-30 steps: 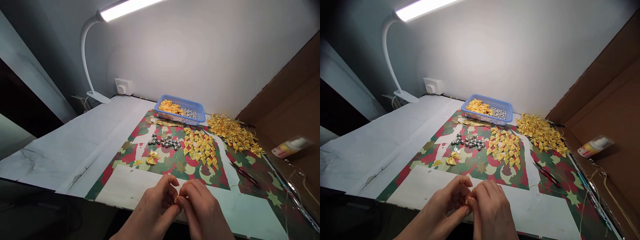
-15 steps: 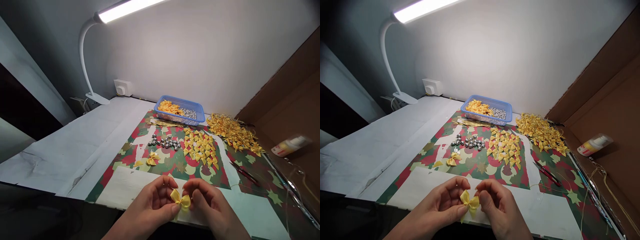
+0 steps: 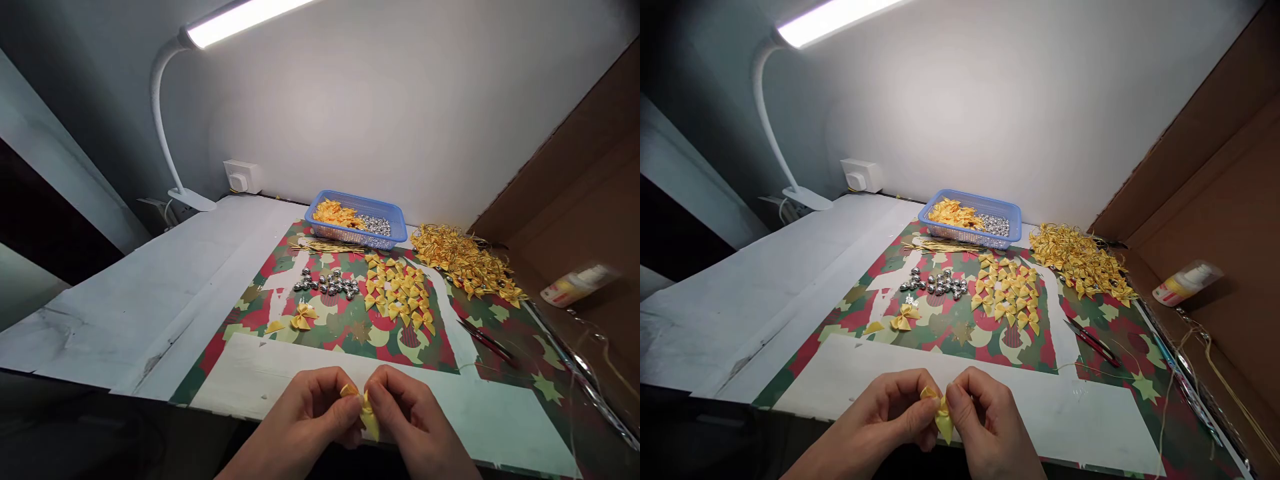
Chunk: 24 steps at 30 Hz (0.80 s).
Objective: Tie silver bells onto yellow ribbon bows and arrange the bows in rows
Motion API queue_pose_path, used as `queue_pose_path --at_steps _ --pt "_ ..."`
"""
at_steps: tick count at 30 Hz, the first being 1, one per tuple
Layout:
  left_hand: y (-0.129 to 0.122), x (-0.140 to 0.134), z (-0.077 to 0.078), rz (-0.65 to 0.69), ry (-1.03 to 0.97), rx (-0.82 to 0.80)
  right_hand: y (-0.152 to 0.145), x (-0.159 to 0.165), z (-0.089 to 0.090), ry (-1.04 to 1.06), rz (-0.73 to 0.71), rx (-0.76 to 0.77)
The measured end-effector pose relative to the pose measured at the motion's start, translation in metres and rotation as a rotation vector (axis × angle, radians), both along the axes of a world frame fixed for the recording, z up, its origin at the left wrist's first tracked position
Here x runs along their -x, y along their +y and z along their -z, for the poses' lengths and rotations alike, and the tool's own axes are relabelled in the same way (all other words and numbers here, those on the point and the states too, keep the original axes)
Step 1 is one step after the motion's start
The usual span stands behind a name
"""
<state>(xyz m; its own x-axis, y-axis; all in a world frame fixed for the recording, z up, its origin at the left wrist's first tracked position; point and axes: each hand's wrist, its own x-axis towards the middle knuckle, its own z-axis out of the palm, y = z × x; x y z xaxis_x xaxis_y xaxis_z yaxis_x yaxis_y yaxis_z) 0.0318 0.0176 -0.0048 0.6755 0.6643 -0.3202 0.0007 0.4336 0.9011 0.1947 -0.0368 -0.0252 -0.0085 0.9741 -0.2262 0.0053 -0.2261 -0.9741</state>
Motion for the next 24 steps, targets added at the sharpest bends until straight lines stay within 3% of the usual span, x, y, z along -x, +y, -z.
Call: queue_pose_path --at_steps 3,7,10,14,20,24 --pt "-0.001 -0.001 0.002 0.035 -0.080 0.040 0.002 0.005 0.007 0.140 0.034 0.019" --pt "0.000 0.000 0.001 -0.042 -0.107 0.198 0.003 0.007 0.011 0.313 0.090 0.059" --pt "0.000 0.001 -0.001 -0.083 -0.080 0.230 0.001 0.003 0.011 0.397 0.095 0.051" --pt "0.000 -0.001 -0.002 -0.097 -0.011 0.117 -0.003 0.000 0.006 0.286 0.026 0.052" --pt "-0.002 -0.003 -0.001 -0.030 -0.027 0.186 -0.003 0.005 -0.001 0.164 0.131 0.028" --pt "-0.004 -0.004 -0.003 0.019 -0.080 0.103 -0.003 0.007 0.001 0.172 0.136 0.023"
